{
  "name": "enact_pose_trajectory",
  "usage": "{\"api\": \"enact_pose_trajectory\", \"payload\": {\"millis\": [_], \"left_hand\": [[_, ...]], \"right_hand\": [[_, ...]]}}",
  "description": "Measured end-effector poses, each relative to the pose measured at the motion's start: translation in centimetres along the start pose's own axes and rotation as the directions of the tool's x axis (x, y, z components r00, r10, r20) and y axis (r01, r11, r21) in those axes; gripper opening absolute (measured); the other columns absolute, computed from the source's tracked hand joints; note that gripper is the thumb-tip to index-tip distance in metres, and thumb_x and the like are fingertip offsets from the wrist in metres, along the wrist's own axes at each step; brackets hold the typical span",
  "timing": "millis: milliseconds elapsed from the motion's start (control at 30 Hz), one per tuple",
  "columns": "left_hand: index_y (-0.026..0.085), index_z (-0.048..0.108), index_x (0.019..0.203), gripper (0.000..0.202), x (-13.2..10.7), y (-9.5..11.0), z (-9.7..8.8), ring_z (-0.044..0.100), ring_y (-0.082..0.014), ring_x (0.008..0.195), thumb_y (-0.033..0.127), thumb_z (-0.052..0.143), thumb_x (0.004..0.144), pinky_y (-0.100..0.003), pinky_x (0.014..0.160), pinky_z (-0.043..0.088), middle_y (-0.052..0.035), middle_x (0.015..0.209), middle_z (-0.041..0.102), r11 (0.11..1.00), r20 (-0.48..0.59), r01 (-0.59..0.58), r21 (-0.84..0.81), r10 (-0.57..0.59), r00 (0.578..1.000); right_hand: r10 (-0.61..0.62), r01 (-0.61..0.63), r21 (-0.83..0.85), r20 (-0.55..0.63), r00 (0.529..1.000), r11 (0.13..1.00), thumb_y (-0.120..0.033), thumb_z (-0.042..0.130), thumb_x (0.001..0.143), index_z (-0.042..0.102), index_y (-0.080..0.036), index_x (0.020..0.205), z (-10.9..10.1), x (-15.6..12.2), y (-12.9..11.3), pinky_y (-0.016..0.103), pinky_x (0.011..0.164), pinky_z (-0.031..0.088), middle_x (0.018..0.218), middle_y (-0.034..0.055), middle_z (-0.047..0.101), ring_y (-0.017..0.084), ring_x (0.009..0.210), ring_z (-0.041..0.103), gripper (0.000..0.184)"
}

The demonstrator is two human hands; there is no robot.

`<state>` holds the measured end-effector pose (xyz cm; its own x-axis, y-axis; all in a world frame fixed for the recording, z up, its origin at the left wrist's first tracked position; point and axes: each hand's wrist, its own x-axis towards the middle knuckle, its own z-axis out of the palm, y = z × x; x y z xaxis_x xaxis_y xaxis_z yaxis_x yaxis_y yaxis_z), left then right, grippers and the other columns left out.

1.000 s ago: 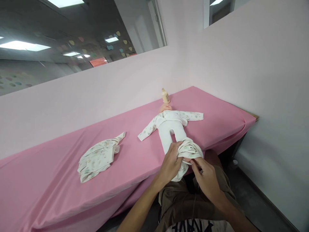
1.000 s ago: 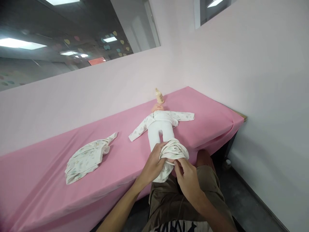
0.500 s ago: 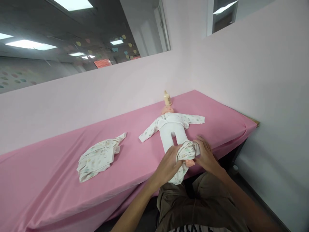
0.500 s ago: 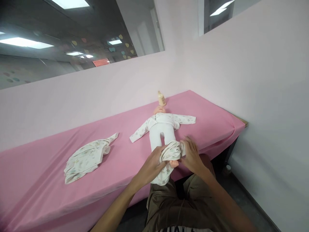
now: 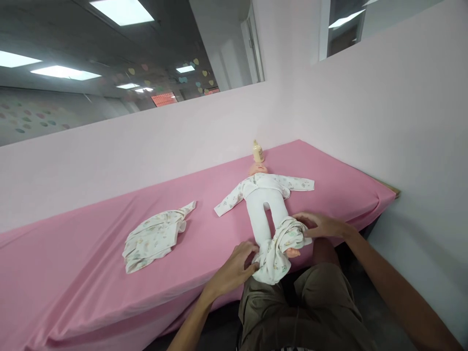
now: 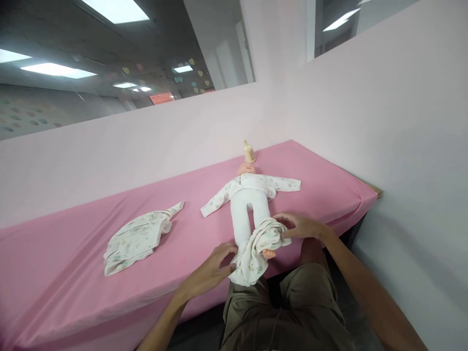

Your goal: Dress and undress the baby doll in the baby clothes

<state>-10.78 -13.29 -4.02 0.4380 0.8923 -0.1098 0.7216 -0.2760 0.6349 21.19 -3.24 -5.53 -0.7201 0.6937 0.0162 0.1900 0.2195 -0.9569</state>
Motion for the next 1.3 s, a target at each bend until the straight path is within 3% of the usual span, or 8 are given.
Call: {"api": "enact_pose_trajectory", "payload": {"millis": [233, 533, 767, 900, 967, 1033, 1167, 1300], "left_hand": [[0.019, 0.054, 0.082, 0.023, 0.7, -0.3, 1.6, 0.049, -0.0188, 0.090, 0.034, 0.041, 0.095, -0.034, 0.085, 0.041, -0.0047, 0.091, 0.057, 0.994, -0.159, -0.064, 0.092, 0.078, 0.984], [0.017, 0.054, 0.087, 0.040, 2.4, -1.3, 2.1, 0.052, -0.0148, 0.071, 0.053, 0.040, 0.093, -0.026, 0.065, 0.041, -0.0011, 0.078, 0.058, 0.899, -0.295, 0.075, -0.431, -0.219, 0.930], [0.018, 0.054, 0.083, 0.040, 3.5, -1.3, 3.6, 0.057, -0.0193, 0.081, 0.052, 0.036, 0.095, -0.030, 0.072, 0.043, -0.0039, 0.084, 0.062, 0.947, -0.492, 0.096, -0.306, -0.244, 0.836], [0.019, 0.054, 0.090, 0.037, 3.1, -1.6, 4.2, 0.057, -0.0206, 0.082, 0.052, 0.037, 0.094, -0.033, 0.074, 0.044, -0.0049, 0.087, 0.062, 0.958, -0.611, 0.113, -0.265, -0.257, 0.748], [0.019, 0.053, 0.097, 0.034, 2.2, -2.1, 4.8, 0.057, -0.0208, 0.086, 0.049, 0.039, 0.095, -0.034, 0.078, 0.045, -0.0061, 0.092, 0.061, 0.981, -0.730, 0.044, -0.188, -0.170, 0.662], [0.019, 0.053, 0.106, 0.032, 1.1, -2.5, 5.5, 0.056, -0.0221, 0.097, 0.047, 0.042, 0.094, -0.036, 0.085, 0.046, -0.0084, 0.101, 0.060, 0.998, -0.781, -0.062, -0.009, 0.032, 0.623], [0.022, 0.055, 0.115, 0.033, -0.7, -2.3, 6.7, 0.054, -0.0238, 0.103, 0.039, 0.060, 0.088, -0.040, 0.092, 0.042, -0.0090, 0.109, 0.062, 0.942, -0.592, -0.194, 0.273, 0.324, 0.738], [0.021, 0.060, 0.097, 0.020, -0.7, -1.1, 5.6, 0.052, -0.0210, 0.095, 0.038, 0.055, 0.091, -0.037, 0.087, 0.042, -0.0065, 0.097, 0.060, 0.992, -0.482, -0.072, 0.104, 0.114, 0.869]], "right_hand": [[0.029, -0.023, 0.043, -0.133, 0.991, 0.999, -0.050, 0.057, 0.086, 0.067, -0.022, 0.110, -0.1, 1.7, 0.2, 0.039, 0.095, 0.046, 0.116, 0.0084, 0.066, 0.024, 0.109, 0.060, 0.039], [-0.018, 0.021, 0.029, -0.083, 0.996, 0.999, -0.044, 0.065, 0.080, 0.064, -0.018, 0.098, 1.5, 2.5, 0.1, 0.037, 0.086, 0.049, 0.098, 0.0047, 0.067, 0.019, 0.092, 0.062, 0.031], [-0.116, 0.089, -0.222, -0.110, 0.987, 0.971, -0.025, 0.059, 0.075, 0.059, -0.019, 0.074, 2.3, 2.7, 0.4, 0.030, 0.073, 0.046, 0.083, 0.0008, 0.058, 0.015, 0.076, 0.054, 0.006], [-0.076, -0.009, -0.297, -0.275, 0.958, 0.955, -0.023, 0.056, 0.074, 0.053, -0.020, 0.071, 2.5, 3.1, 0.2, 0.028, 0.066, 0.041, 0.074, -0.0008, 0.056, 0.015, 0.072, 0.051, 0.005], [-0.073, -0.053, -0.289, -0.408, 0.910, 0.956, -0.025, 0.053, 0.075, 0.050, -0.020, 0.070, 2.5, 3.6, 0.5, 0.027, 0.062, 0.038, 0.069, -0.0019, 0.054, 0.014, 0.067, 0.049, 0.008], [-0.081, -0.074, -0.283, -0.497, 0.864, 0.956, -0.026, 0.050, 0.077, 0.048, -0.021, 0.070, 2.7, 4.3, 1.0, 0.027, 0.058, 0.035, 0.065, -0.0028, 0.051, 0.014, 0.063, 0.047, 0.009], [-0.109, -0.060, -0.270, -0.570, 0.814, 0.961, -0.028, 0.049, 0.078, 0.044, -0.022, 0.070, 3.3, 5.2, 2.1, 0.027, 0.057, 0.033, 0.064, -0.0034, 0.049, 0.014, 0.062, 0.045, 0.011], [-0.022, -0.017, -0.071, -0.522, 0.853, 0.997, -0.029, 0.049, 0.078, 0.044, -0.022, 0.078, 3.3, 5.1, 2.3, 0.026, 0.056, 0.034, 0.064, -0.0049, 0.048, 0.013, 0.060, 0.044, 0.008]]}}
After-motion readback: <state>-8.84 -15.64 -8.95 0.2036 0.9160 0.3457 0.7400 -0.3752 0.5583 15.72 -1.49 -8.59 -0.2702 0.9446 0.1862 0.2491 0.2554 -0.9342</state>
